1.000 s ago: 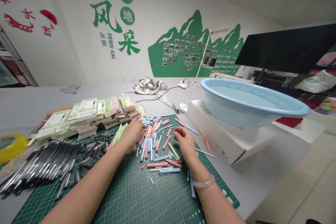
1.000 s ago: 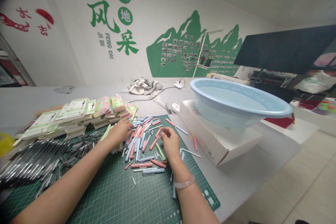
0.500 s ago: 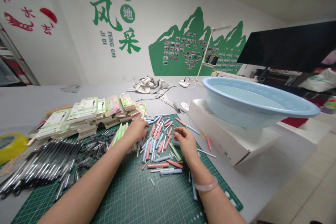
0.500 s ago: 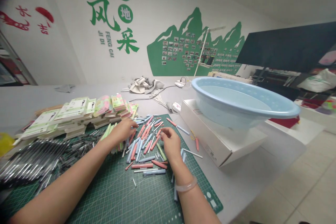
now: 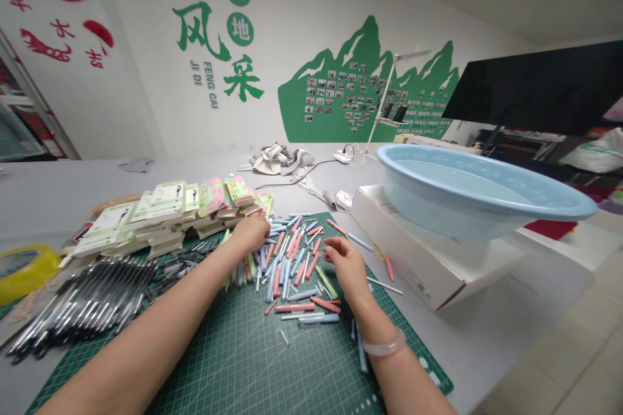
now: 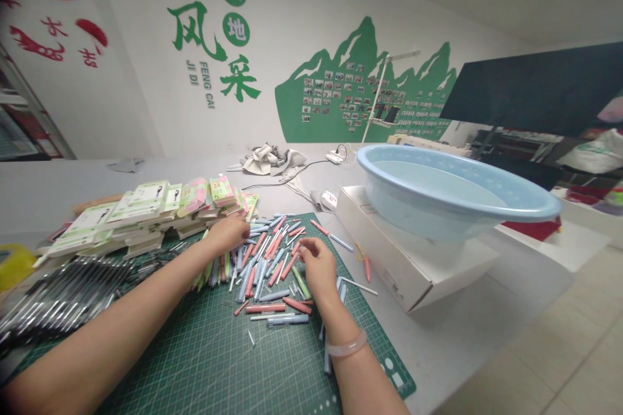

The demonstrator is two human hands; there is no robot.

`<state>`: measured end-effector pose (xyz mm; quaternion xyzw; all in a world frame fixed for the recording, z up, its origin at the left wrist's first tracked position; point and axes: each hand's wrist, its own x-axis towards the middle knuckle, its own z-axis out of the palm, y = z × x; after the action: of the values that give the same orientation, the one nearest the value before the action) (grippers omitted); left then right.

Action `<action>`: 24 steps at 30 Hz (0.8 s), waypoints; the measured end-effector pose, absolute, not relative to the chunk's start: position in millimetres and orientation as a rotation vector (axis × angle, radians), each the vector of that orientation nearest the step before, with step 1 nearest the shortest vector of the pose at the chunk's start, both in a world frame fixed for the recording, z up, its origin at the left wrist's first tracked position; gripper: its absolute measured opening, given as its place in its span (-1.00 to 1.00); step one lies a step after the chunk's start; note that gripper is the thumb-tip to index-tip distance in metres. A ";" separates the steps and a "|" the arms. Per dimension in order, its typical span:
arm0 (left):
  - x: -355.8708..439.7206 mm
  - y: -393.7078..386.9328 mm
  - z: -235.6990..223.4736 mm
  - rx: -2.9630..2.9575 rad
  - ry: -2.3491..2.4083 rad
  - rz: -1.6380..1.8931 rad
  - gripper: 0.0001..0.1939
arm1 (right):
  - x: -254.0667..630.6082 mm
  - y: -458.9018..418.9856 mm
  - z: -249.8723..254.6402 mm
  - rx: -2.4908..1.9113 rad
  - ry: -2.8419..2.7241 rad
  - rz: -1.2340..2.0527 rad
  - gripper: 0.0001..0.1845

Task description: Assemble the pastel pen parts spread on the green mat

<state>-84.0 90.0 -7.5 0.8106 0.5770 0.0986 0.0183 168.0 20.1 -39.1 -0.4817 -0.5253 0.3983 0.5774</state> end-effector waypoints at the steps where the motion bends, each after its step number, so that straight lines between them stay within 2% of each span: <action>1: -83.2 89.1 -6.3 2.513 1.794 0.344 -0.89 | 168.0 20.1 -38.7 -1.128 -1.225 0.934 -0.78; 5: -79.3 85.0 4.6 2.452 1.777 0.514 -0.83 | 167.4 19.6 -37.2 -1.127 -1.221 0.939 -0.79; 8: -70.6 74.2 11.4 2.322 1.536 0.659 -0.75 | 165.6 18.9 -36.7 -1.104 -1.241 0.963 -0.78; 11: -59.6 54.3 9.0 2.255 1.403 0.692 -0.80 | 163.7 17.8 -35.6 -1.101 -1.263 0.999 -0.77; 15: -50.9 26.9 -5.7 2.366 1.668 0.596 -0.90 | 163.7 16.1 -33.1 -1.134 -1.275 0.982 -0.77; 24: -40.1 17.4 -18.7 2.408 1.991 0.485 -0.90 | 169.6 19.5 -35.3 -1.183 -1.259 0.880 -0.78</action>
<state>-40.1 17.4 -18.7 0.7615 0.6296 0.1535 -0.0101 169.6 19.5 -35.3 -0.5032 -0.5355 0.3742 0.5657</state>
